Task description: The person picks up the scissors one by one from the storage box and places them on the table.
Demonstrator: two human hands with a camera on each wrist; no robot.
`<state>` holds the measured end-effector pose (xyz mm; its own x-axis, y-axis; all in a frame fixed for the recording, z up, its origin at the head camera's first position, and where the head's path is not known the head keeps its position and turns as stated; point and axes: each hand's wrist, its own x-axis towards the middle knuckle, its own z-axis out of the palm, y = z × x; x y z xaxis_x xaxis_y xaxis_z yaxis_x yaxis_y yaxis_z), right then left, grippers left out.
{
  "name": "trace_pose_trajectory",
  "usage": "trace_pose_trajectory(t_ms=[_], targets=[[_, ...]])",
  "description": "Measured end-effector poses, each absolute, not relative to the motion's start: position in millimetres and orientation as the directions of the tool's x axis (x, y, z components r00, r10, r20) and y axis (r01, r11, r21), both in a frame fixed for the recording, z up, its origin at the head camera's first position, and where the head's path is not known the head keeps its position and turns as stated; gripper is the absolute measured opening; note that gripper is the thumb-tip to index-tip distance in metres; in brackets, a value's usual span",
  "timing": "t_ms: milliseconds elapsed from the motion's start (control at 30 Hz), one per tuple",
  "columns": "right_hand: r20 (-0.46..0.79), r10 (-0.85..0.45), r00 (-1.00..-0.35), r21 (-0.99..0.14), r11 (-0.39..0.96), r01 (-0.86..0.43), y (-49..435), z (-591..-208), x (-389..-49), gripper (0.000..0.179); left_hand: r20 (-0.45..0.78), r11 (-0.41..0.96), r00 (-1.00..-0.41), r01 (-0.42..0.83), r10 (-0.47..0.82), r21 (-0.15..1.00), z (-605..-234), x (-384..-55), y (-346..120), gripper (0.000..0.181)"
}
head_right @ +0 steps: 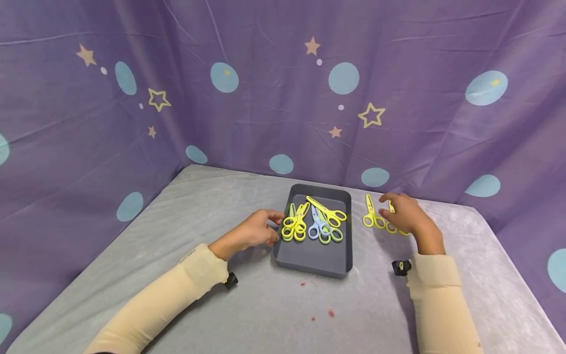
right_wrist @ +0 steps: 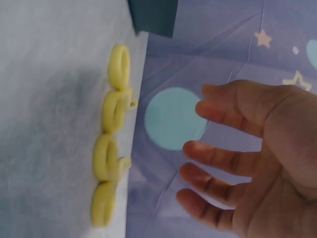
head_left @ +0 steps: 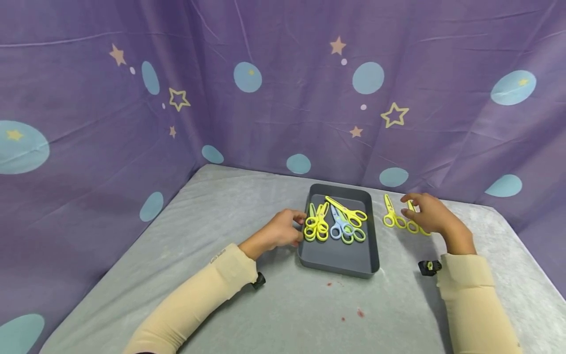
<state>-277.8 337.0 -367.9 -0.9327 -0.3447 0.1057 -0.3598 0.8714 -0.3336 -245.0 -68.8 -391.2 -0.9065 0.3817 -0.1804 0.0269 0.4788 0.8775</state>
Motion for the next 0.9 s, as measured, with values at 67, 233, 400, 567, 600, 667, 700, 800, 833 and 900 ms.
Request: trace_pose_trajectory(t_ms=[67,233,400,567,600,667,700,800,833,900], targets=[[0.127,-0.355,-0.926,-0.33,0.865,-0.377,330.9,-365.3,-277.2,0.036,-0.181,0.48,-0.906,0.028,0.382,0.877,-391.2,-244.6,-69.1,0.069],[0.167,-0.383,-0.909,-0.324,0.849,-0.417,314.4,-360.3,-275.5,0.036,-0.181,0.476,-0.904,0.028,0.387,0.879,-391.0,-244.3,-69.9,0.07],[0.239,-0.426,-0.872,-0.299,0.822,-0.484,299.0,-357.6,-271.8,0.033,-0.18,0.468,-0.902,0.027,0.392,0.883,-391.5,-245.4,-70.0,0.07],[0.277,-0.466,-0.84,-0.25,0.81,-0.531,284.7,-358.0,-270.0,0.032,-0.183,0.473,-0.905,0.023,0.383,0.881,-391.8,-246.2,-69.4,0.07],[0.275,-0.473,-0.837,-0.24,0.809,-0.536,281.7,-358.2,-269.8,0.032,-0.183,0.474,-0.906,0.022,0.382,0.88,-391.9,-246.3,-69.4,0.07],[0.253,-0.479,-0.84,-0.229,0.814,-0.533,275.1,-358.1,-268.7,0.033,-0.185,0.476,-0.907,0.02,0.379,0.879,-391.9,-246.5,-69.3,0.07],[0.242,-0.48,-0.843,-0.225,0.818,-0.53,271.7,-358.1,-268.0,0.034,-0.186,0.477,-0.907,0.019,0.378,0.879,-392.0,-246.6,-69.3,0.07],[0.216,-0.479,-0.851,-0.202,0.831,-0.519,261.4,-358.4,-266.0,0.034,-0.185,0.481,-0.908,0.021,0.377,0.877,-391.6,-246.3,-69.1,0.069],[0.211,-0.477,-0.853,-0.194,0.835,-0.515,257.9,-358.6,-265.1,0.034,-0.184,0.483,-0.908,0.023,0.376,0.875,-391.6,-246.4,-68.9,0.069],[0.216,-0.481,-0.85,-0.171,0.838,-0.518,251.7,-359.8,-263.9,0.033,-0.182,0.484,-0.908,0.027,0.379,0.875,-391.7,-246.4,-68.5,0.07]])
